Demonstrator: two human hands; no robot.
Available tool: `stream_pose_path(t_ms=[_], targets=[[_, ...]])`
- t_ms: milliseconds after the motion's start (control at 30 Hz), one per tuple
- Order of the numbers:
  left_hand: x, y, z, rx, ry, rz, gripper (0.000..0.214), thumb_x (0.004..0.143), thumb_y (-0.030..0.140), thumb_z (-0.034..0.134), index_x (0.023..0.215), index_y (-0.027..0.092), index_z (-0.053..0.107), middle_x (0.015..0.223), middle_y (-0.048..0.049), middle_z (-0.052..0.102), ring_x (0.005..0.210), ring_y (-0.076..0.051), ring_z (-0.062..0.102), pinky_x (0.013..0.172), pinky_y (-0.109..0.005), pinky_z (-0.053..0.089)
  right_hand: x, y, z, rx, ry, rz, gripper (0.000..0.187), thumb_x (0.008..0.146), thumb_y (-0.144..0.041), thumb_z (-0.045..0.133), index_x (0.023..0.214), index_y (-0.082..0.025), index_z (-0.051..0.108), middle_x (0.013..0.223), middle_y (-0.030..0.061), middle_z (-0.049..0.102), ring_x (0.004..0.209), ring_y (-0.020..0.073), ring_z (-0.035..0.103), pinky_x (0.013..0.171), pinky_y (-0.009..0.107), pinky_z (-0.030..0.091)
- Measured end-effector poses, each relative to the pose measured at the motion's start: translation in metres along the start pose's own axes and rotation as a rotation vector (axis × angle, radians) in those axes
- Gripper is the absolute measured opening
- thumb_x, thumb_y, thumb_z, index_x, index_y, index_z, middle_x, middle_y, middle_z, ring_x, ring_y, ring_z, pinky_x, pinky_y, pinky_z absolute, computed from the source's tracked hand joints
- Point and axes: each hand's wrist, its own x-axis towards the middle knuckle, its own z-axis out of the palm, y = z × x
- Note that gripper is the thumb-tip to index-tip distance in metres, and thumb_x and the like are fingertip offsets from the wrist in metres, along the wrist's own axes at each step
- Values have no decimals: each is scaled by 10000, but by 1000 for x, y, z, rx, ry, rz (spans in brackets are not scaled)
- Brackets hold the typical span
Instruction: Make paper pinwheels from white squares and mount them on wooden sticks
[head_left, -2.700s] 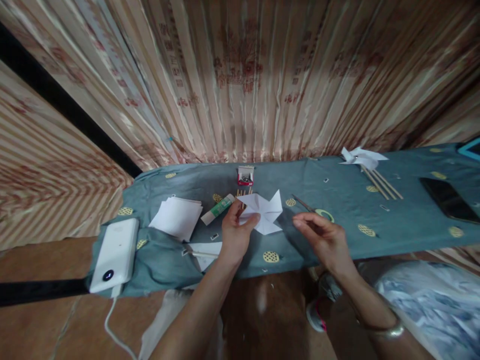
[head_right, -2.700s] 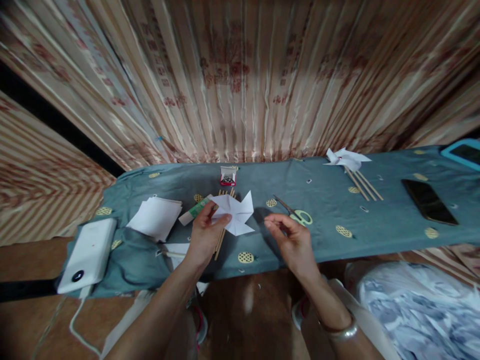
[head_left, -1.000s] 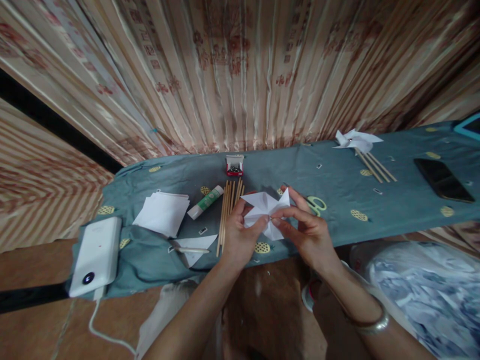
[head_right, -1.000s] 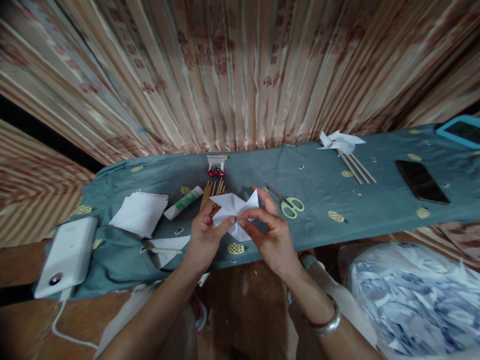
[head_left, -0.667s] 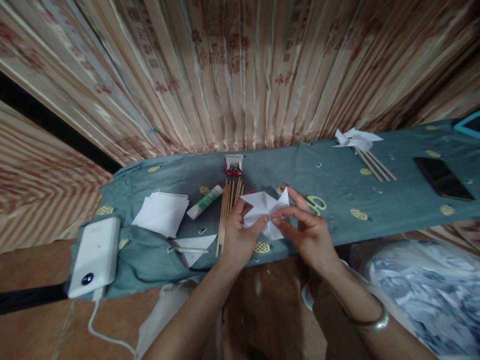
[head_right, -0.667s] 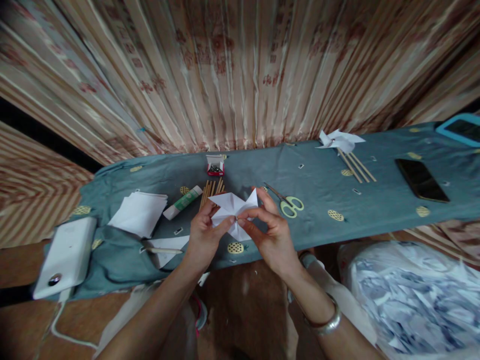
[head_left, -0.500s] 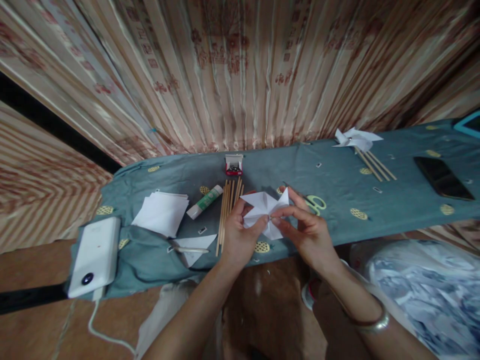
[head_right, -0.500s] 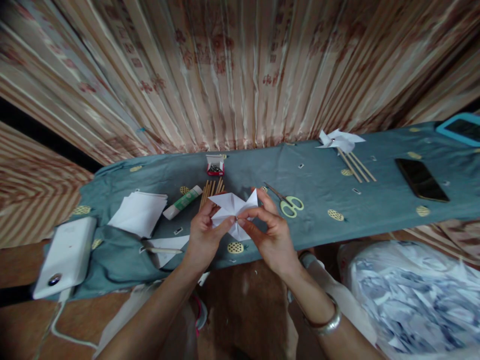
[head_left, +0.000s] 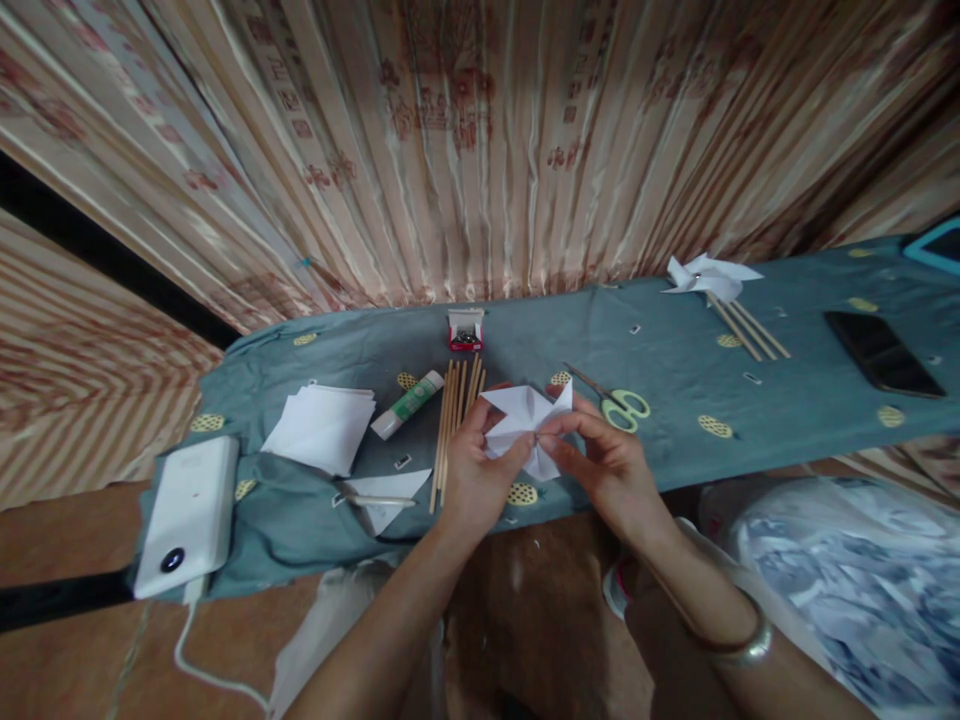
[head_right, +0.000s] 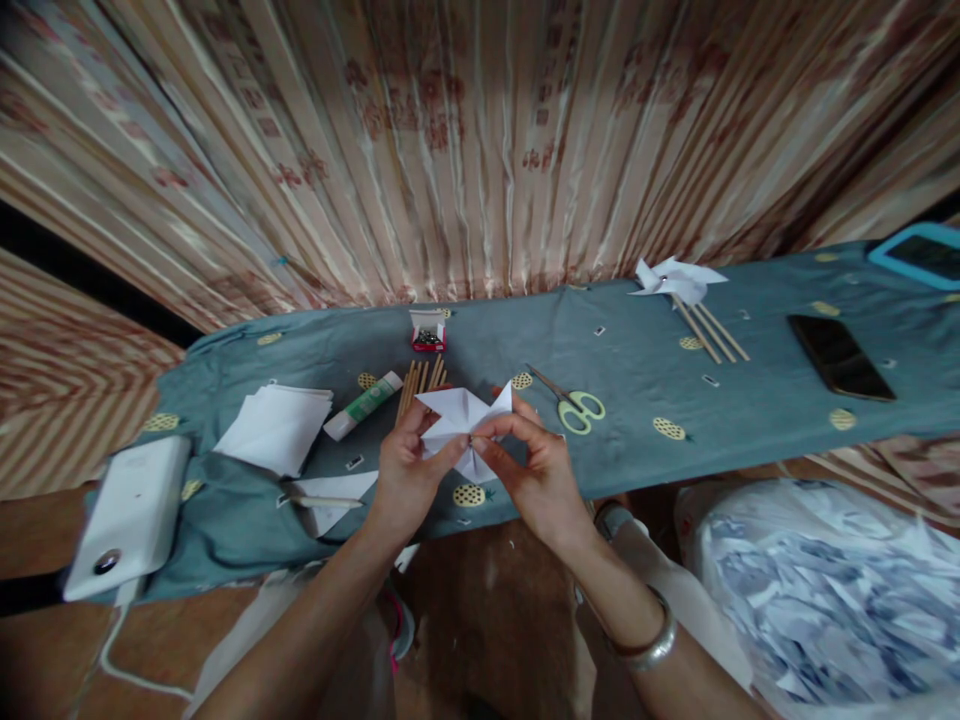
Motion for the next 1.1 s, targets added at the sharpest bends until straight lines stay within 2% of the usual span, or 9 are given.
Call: stream_pose_path(t_ms=[267, 567, 667, 733, 833, 867, 1000, 1100], targets=[[1, -5, -1, -15, -10, -3, 400, 674, 241, 723, 1048, 186, 592, 956, -53, 721, 853, -211, 689, 721, -297, 534, 0, 0, 1, 52, -10, 21, 110, 787, -361, 701, 776, -251, 701, 1144, 41, 668, 1106, 233, 592, 957, 385, 452], [1, -8, -5, -35, -55, -13, 434, 672, 269, 754, 1062, 179, 587, 981, -61, 718, 901, -214, 679, 751, -300, 523, 0, 1, 3, 102, 9, 64, 152, 753, -393, 720, 753, -244, 687, 1084, 36, 681, 1022, 226, 613, 876, 363, 485], [1, -9, -4, -79, -55, -46, 460, 664, 265, 761, 1079, 176, 583, 994, -60, 715, 891, -206, 679, 746, -292, 524, -2, 0, 4, 136, 28, 97, 193, 725, -404, 743, 812, -247, 673, 1107, 31, 683, 931, 205, 629, 783, 331, 512], [1, -9, -4, -104, -55, -79, 489, 663, 258, 766, 1107, 177, 579, 991, -55, 714, 860, -196, 680, 731, -283, 523, -3, 0, 5, 167, 49, 118, 251, 714, -392, 756, 903, -259, 659, 1083, 21, 687, 806, 174, 626, 677, 301, 520], [0, -10, -4, -115, -53, -84, 496, 662, 249, 775, 1116, 178, 588, 974, -48, 712, 872, -197, 675, 755, -284, 522, -4, 1, 7, 188, 68, 120, 360, 739, -361, 742, 1069, -276, 625, 880, -6, 693, 630, 143, 583, 544, 273, 495], [0, -10, -4, -114, -53, -81, 482, 663, 249, 775, 1104, 176, 595, 964, -47, 712, 876, -199, 674, 764, -287, 521, -4, 1, 8, 194, 77, 110, 414, 740, -353, 742, 1124, -279, 606, 865, -7, 692, 624, 145, 585, 540, 275, 499], [1, -12, -3, -108, -48, -86, 449, 661, 252, 778, 1070, 170, 610, 956, -48, 706, 880, -199, 667, 782, -293, 519, -3, 0, 9, 310, 120, 115, 787, 682, -348, 792, 1371, -306, 415, 1119, 51, 686, 764, 188, 665, 629, 309, 558], [1, -13, -3, -131, -56, -99, 487, 651, 258, 786, 1093, 169, 600, 964, -48, 703, 887, -198, 662, 777, -291, 517, -1, -4, 7, 401, 99, 230, 946, 640, -335, 829, 1435, -279, 321, 940, 30, 733, 670, 188, 672, 594, 309, 563]])
